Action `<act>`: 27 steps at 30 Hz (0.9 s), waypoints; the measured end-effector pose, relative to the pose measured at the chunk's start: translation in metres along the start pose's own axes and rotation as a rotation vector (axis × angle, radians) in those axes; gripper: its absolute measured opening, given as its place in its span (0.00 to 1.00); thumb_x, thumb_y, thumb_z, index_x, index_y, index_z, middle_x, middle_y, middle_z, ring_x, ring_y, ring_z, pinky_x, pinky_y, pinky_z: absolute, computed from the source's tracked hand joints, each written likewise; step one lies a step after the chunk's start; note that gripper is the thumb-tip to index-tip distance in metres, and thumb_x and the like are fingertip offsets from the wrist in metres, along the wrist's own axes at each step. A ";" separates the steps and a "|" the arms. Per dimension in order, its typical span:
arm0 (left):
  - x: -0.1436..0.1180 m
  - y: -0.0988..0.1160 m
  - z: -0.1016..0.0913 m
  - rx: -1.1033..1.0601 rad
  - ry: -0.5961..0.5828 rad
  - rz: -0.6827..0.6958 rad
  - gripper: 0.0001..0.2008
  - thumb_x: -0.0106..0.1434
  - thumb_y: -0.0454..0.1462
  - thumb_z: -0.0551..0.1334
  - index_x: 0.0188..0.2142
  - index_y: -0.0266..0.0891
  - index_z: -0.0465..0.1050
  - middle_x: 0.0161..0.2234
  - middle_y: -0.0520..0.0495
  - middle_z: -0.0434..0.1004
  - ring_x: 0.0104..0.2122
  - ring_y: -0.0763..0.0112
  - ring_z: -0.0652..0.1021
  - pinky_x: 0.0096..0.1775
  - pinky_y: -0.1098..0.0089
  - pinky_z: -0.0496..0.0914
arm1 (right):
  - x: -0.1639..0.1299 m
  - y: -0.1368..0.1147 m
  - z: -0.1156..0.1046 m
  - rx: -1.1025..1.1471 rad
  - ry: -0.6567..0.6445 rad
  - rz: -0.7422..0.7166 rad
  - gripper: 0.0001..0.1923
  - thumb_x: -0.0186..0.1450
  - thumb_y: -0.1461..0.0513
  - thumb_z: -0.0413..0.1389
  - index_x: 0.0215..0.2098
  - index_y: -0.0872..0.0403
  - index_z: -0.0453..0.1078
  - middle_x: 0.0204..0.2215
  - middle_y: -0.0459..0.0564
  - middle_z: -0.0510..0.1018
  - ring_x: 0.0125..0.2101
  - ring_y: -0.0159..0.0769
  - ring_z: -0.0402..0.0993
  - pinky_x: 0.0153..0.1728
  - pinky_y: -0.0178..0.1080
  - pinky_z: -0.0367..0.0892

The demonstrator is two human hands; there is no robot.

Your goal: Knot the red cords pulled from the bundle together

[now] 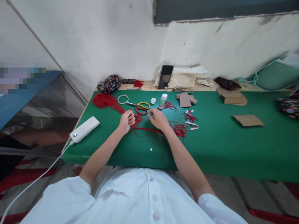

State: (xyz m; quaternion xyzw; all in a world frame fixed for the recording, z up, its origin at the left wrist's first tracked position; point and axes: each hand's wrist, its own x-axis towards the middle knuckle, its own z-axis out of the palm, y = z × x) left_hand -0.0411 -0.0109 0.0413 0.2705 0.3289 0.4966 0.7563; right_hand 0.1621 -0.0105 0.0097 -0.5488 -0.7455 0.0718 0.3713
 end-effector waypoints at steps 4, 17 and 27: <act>0.000 -0.001 0.001 0.017 -0.007 -0.023 0.12 0.66 0.35 0.56 0.26 0.38 0.57 0.15 0.61 0.46 0.12 0.84 0.48 0.16 0.79 0.42 | 0.000 -0.009 0.020 -0.093 -0.247 -0.065 0.07 0.62 0.63 0.56 0.39 0.55 0.70 0.38 0.54 0.74 0.36 0.39 0.69 0.38 0.37 0.62; 0.000 -0.004 0.001 0.065 -0.012 -0.063 0.11 0.67 0.35 0.54 0.26 0.37 0.58 0.15 0.61 0.48 0.12 0.85 0.49 0.16 0.80 0.42 | -0.002 -0.006 0.025 -0.128 -0.342 -0.048 0.08 0.68 0.64 0.47 0.35 0.56 0.67 0.39 0.60 0.73 0.39 0.43 0.66 0.43 0.43 0.60; 0.001 -0.007 -0.001 0.101 -0.043 -0.108 0.11 0.66 0.37 0.56 0.27 0.38 0.58 0.16 0.61 0.48 0.12 0.85 0.50 0.16 0.80 0.42 | -0.001 -0.008 0.014 0.263 -0.144 0.018 0.08 0.68 0.60 0.42 0.31 0.51 0.55 0.26 0.46 0.66 0.28 0.34 0.61 0.33 0.36 0.60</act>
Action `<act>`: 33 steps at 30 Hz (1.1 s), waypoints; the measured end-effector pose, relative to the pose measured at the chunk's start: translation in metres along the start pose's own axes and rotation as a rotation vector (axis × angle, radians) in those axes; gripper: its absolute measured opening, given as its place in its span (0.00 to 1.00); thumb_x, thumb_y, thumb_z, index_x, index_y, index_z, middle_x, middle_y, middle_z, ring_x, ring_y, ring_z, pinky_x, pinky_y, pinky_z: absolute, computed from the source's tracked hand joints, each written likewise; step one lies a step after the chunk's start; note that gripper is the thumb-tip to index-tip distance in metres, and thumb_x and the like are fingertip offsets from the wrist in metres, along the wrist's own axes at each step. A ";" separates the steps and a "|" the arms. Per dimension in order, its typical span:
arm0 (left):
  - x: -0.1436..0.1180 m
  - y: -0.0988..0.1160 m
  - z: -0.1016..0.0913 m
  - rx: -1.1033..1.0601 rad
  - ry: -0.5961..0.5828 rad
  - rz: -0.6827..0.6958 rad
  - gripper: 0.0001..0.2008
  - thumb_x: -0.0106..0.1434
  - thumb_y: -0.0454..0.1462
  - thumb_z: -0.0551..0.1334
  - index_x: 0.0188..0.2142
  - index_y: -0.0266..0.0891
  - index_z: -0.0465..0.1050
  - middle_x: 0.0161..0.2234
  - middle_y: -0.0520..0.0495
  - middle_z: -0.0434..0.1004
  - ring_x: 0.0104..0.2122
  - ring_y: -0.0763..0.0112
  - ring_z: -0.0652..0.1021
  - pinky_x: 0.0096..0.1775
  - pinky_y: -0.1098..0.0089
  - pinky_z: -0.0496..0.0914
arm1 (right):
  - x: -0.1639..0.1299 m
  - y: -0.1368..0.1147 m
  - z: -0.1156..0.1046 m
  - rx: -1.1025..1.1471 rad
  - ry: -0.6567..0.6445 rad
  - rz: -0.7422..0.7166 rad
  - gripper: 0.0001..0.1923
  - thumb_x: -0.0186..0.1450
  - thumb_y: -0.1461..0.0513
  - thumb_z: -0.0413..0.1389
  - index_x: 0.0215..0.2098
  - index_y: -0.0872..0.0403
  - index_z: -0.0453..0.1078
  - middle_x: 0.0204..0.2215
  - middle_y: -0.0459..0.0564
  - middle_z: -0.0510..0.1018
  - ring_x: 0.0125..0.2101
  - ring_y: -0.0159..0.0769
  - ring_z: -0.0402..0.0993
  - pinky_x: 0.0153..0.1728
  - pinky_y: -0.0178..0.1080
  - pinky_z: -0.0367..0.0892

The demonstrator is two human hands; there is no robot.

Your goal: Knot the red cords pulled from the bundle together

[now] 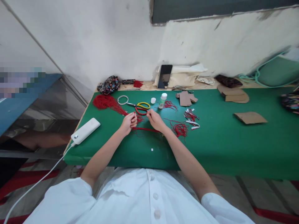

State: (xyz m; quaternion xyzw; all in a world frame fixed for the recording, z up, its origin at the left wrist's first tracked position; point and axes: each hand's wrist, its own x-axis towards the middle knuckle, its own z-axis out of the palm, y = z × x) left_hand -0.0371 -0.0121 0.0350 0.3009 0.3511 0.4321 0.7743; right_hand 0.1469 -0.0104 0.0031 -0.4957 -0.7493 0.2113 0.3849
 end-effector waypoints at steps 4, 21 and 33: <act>0.001 -0.003 -0.003 0.018 -0.022 -0.002 0.11 0.64 0.36 0.58 0.27 0.37 0.58 0.16 0.61 0.49 0.12 0.85 0.51 0.16 0.80 0.43 | -0.002 -0.007 -0.004 0.182 0.127 0.013 0.11 0.70 0.55 0.42 0.32 0.51 0.55 0.25 0.43 0.64 0.26 0.30 0.60 0.32 0.34 0.60; 0.003 -0.011 -0.001 0.192 -0.002 0.044 0.10 0.63 0.38 0.58 0.27 0.37 0.60 0.23 0.55 0.67 0.11 0.86 0.58 0.14 0.81 0.50 | -0.006 -0.023 0.000 0.384 -0.004 0.061 0.16 0.65 0.51 0.52 0.26 0.52 0.63 0.20 0.42 0.70 0.21 0.28 0.62 0.26 0.33 0.58; -0.003 -0.008 0.007 0.247 -0.089 -0.048 0.12 0.61 0.39 0.60 0.25 0.36 0.60 0.23 0.52 0.68 0.11 0.85 0.59 0.13 0.79 0.51 | -0.006 -0.023 0.000 0.530 -0.006 0.135 0.16 0.62 0.49 0.55 0.27 0.52 0.62 0.15 0.37 0.63 0.17 0.25 0.54 0.20 0.32 0.51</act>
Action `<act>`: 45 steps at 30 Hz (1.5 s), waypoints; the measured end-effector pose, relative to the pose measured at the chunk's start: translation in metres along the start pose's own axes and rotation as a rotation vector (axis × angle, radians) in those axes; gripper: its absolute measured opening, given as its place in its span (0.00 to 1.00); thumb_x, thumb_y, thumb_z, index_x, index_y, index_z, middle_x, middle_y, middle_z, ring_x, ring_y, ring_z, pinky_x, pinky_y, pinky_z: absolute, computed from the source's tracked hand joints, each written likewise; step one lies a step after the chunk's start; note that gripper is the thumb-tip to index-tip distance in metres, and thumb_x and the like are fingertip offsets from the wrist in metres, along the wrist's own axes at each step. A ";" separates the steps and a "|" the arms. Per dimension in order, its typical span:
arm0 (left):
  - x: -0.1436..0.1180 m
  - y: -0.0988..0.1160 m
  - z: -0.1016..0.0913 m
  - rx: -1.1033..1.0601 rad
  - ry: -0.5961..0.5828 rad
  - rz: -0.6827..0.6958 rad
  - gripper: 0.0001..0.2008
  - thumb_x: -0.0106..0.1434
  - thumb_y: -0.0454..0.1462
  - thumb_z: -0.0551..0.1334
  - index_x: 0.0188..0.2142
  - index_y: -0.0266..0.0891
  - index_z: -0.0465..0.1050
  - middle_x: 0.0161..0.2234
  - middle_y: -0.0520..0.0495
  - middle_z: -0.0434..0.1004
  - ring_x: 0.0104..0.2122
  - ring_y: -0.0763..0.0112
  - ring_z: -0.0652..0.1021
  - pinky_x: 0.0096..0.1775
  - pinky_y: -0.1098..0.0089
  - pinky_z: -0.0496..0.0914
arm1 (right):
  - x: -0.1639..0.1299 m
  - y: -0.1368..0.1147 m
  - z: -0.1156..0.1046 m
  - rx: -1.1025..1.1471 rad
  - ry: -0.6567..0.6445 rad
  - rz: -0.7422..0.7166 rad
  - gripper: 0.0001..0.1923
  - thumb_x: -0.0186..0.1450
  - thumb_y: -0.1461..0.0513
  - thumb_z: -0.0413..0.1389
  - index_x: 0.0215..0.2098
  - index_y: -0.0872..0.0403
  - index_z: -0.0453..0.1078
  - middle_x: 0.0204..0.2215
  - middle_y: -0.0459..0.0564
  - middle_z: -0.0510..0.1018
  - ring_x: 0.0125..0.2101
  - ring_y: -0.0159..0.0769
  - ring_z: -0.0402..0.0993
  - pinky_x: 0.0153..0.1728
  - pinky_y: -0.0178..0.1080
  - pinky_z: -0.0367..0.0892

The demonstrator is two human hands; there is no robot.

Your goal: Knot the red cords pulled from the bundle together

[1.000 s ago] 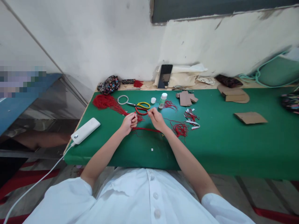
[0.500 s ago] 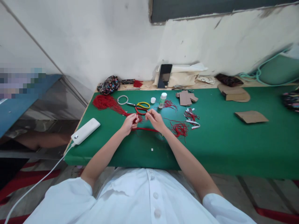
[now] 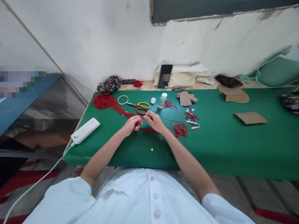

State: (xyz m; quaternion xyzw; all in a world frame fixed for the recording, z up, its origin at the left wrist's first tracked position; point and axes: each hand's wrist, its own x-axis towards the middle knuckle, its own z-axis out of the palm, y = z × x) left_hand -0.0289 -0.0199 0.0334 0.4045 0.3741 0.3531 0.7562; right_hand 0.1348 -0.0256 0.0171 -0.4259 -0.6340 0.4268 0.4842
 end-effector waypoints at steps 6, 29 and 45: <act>0.000 0.006 -0.003 -0.010 0.001 -0.016 0.12 0.63 0.38 0.57 0.25 0.37 0.58 0.21 0.55 0.63 0.12 0.85 0.58 0.15 0.80 0.51 | 0.009 0.002 -0.009 0.287 0.168 0.022 0.22 0.60 0.43 0.56 0.27 0.50 0.55 0.14 0.34 0.54 0.15 0.23 0.48 0.18 0.31 0.49; 0.003 0.004 -0.010 -0.007 0.029 0.012 0.11 0.65 0.36 0.53 0.26 0.37 0.57 0.19 0.57 0.57 0.12 0.86 0.55 0.16 0.81 0.47 | 0.009 -0.007 -0.056 0.679 0.283 0.192 0.14 0.53 0.61 0.63 0.39 0.49 0.72 0.40 0.45 0.81 0.31 0.27 0.77 0.33 0.31 0.72; 0.005 0.000 -0.009 0.053 0.072 0.055 0.11 0.62 0.37 0.56 0.26 0.37 0.58 0.25 0.54 0.68 0.11 0.86 0.59 0.14 0.79 0.51 | 0.008 -0.007 -0.044 0.303 0.430 0.200 0.16 0.50 0.57 0.65 0.37 0.52 0.72 0.40 0.49 0.82 0.32 0.33 0.80 0.30 0.33 0.69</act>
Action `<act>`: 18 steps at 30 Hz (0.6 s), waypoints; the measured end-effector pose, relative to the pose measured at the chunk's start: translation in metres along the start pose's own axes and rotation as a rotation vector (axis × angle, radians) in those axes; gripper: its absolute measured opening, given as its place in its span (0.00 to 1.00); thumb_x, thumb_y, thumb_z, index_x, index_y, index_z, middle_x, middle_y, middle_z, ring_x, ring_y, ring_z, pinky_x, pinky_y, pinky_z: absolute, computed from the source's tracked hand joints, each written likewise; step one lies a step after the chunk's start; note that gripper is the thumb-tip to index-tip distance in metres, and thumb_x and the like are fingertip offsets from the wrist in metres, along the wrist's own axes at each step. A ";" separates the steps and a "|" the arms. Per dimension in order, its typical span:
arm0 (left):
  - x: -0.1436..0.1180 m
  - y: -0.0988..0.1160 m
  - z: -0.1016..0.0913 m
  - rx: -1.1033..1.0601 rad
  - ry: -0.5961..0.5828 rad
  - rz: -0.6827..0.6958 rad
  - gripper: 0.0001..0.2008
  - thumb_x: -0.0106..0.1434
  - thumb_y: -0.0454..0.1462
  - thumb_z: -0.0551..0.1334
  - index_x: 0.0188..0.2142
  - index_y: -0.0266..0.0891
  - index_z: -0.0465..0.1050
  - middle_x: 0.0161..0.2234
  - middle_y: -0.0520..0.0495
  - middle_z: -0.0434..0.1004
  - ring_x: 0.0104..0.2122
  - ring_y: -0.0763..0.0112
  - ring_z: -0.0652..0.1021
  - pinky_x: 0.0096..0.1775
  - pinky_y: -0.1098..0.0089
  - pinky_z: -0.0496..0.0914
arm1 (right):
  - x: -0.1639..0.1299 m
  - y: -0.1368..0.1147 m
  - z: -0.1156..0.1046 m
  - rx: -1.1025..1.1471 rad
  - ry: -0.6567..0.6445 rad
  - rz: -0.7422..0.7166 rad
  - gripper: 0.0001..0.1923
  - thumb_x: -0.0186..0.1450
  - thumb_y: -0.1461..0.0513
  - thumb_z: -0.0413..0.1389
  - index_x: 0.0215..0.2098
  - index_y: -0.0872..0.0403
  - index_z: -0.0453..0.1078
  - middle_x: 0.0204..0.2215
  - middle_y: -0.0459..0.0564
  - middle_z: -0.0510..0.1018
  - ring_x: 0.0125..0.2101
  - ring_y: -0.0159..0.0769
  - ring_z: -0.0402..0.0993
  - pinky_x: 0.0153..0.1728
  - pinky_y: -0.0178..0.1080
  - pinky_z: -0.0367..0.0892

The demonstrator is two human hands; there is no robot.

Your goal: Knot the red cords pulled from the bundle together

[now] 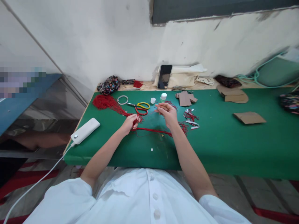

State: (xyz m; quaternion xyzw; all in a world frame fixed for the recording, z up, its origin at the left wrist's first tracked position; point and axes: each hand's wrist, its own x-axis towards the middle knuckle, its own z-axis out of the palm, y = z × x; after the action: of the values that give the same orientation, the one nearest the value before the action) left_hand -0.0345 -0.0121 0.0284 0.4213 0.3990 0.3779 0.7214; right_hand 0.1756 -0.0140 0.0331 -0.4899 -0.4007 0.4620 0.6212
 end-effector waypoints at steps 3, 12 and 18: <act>0.001 -0.001 0.000 0.009 0.037 0.018 0.09 0.62 0.37 0.56 0.27 0.36 0.60 0.28 0.52 0.71 0.11 0.86 0.60 0.14 0.78 0.52 | 0.000 0.000 0.000 -0.025 0.033 0.002 0.16 0.52 0.54 0.64 0.36 0.52 0.72 0.38 0.49 0.83 0.31 0.32 0.80 0.29 0.32 0.68; 0.002 0.000 0.001 0.012 0.097 0.051 0.09 0.62 0.37 0.56 0.27 0.36 0.60 0.29 0.52 0.73 0.12 0.85 0.62 0.15 0.77 0.55 | -0.002 -0.002 0.000 -0.040 -0.078 0.030 0.14 0.58 0.54 0.56 0.38 0.52 0.72 0.40 0.49 0.82 0.30 0.32 0.79 0.29 0.33 0.66; 0.000 0.002 0.003 0.009 0.071 0.037 0.10 0.62 0.37 0.56 0.26 0.37 0.59 0.28 0.53 0.72 0.12 0.84 0.62 0.15 0.77 0.56 | -0.006 0.004 0.009 -0.102 -0.310 0.015 0.16 0.54 0.62 0.53 0.40 0.53 0.72 0.42 0.51 0.81 0.34 0.36 0.79 0.33 0.36 0.68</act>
State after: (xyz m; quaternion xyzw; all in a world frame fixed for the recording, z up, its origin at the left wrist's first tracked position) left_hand -0.0323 -0.0123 0.0314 0.4181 0.4180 0.4042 0.6979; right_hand 0.1653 -0.0177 0.0308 -0.4465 -0.5112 0.5158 0.5227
